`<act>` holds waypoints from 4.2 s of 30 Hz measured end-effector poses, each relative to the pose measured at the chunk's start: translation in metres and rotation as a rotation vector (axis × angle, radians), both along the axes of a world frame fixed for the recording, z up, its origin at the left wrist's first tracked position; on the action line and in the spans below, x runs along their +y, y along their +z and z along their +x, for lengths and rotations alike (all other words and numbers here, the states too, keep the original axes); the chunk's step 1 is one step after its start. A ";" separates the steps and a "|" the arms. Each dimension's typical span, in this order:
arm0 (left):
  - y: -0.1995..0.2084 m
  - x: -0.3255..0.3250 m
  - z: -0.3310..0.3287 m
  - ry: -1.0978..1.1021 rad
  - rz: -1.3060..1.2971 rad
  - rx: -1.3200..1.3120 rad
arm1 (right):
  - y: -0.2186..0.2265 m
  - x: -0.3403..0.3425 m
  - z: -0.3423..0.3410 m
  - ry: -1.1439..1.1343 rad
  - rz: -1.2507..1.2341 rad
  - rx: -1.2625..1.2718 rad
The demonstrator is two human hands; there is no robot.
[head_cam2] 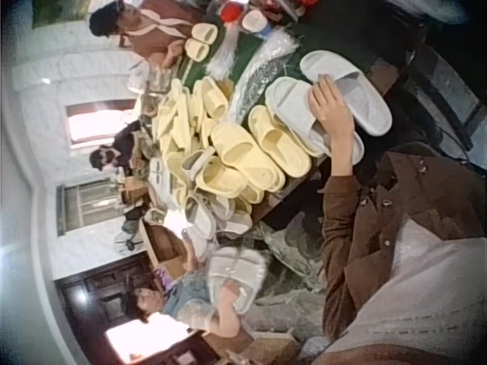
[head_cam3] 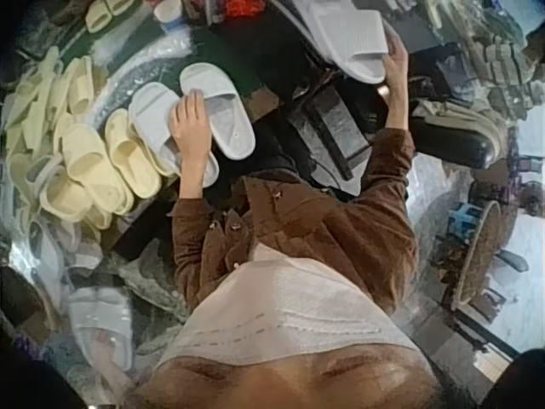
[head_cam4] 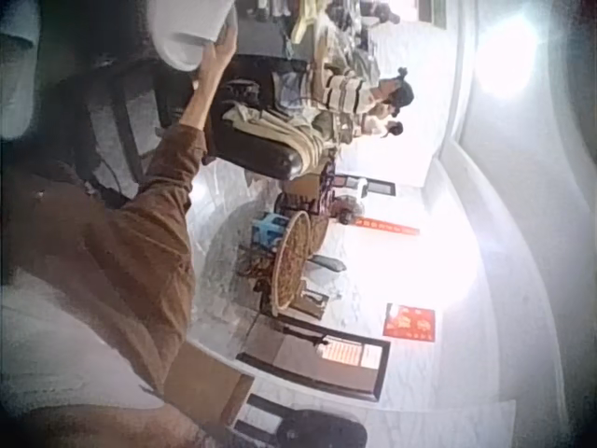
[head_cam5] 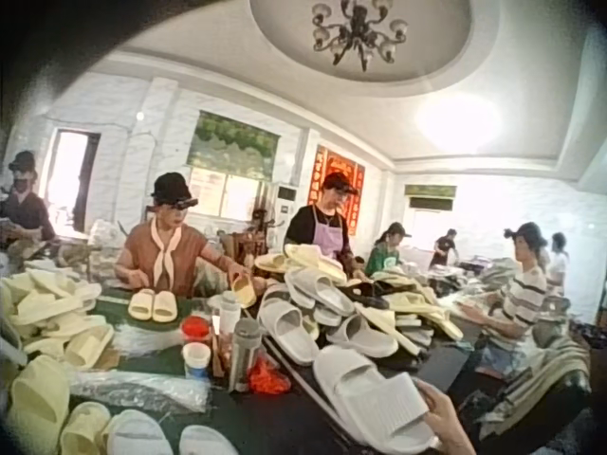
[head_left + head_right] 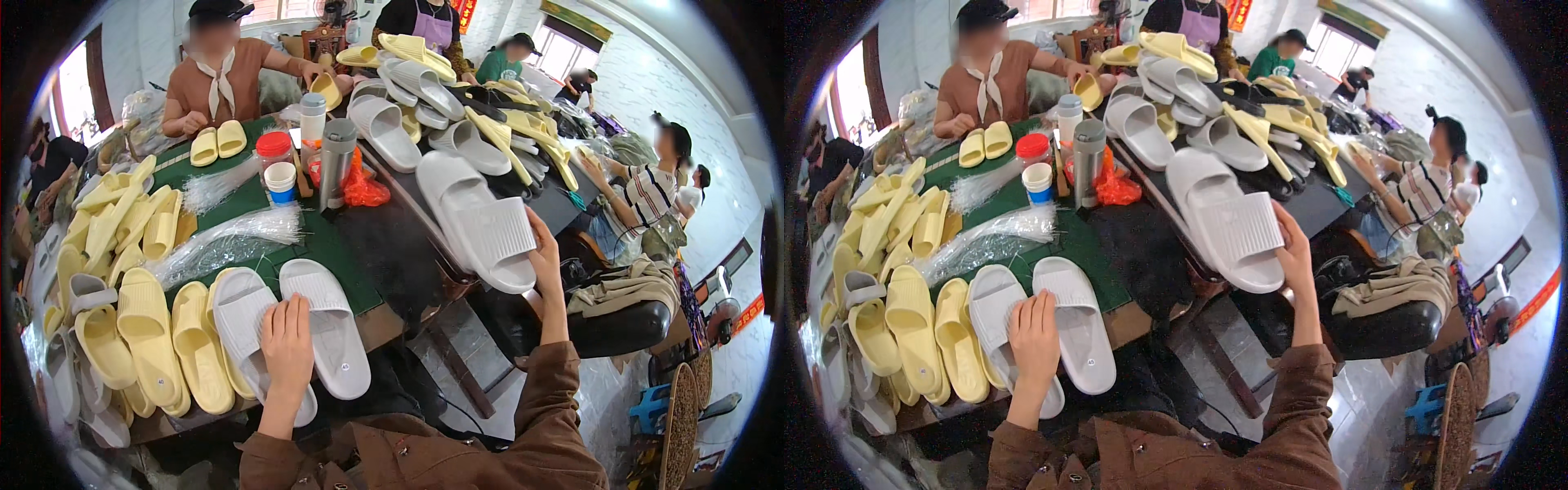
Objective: The person assembles plastic slippers by hand at a workbench. They pick up pairs of yellow, white, and black slippers, insert small fasteners into the straps, and place the finished pairs on the table. The process involves repetitive handling of individual units and fasteners.
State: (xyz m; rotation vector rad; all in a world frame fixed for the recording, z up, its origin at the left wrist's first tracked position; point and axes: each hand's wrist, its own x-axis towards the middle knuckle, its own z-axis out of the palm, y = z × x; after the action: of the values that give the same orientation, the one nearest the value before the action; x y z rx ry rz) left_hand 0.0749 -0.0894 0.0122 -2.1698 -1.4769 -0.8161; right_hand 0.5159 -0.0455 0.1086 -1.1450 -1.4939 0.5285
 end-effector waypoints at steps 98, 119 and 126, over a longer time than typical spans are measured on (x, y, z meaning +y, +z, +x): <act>0.104 -0.104 -0.135 -0.228 0.783 -2.186 | -0.054 -0.060 -0.192 0.126 -0.347 0.913; 0.084 0.006 -0.075 -0.086 -0.330 -1.214 | 0.003 0.072 -0.266 0.677 -0.378 -0.103; 0.044 0.034 -0.085 -0.044 -0.360 -1.215 | -0.048 0.112 -0.304 0.750 -0.339 -0.232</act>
State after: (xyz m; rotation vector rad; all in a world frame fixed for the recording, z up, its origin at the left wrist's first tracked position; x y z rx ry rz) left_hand -0.0101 -0.0557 0.0559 -1.9363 -2.1935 -2.2739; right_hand 0.2118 0.0662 0.0608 -0.8830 -2.0933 1.2264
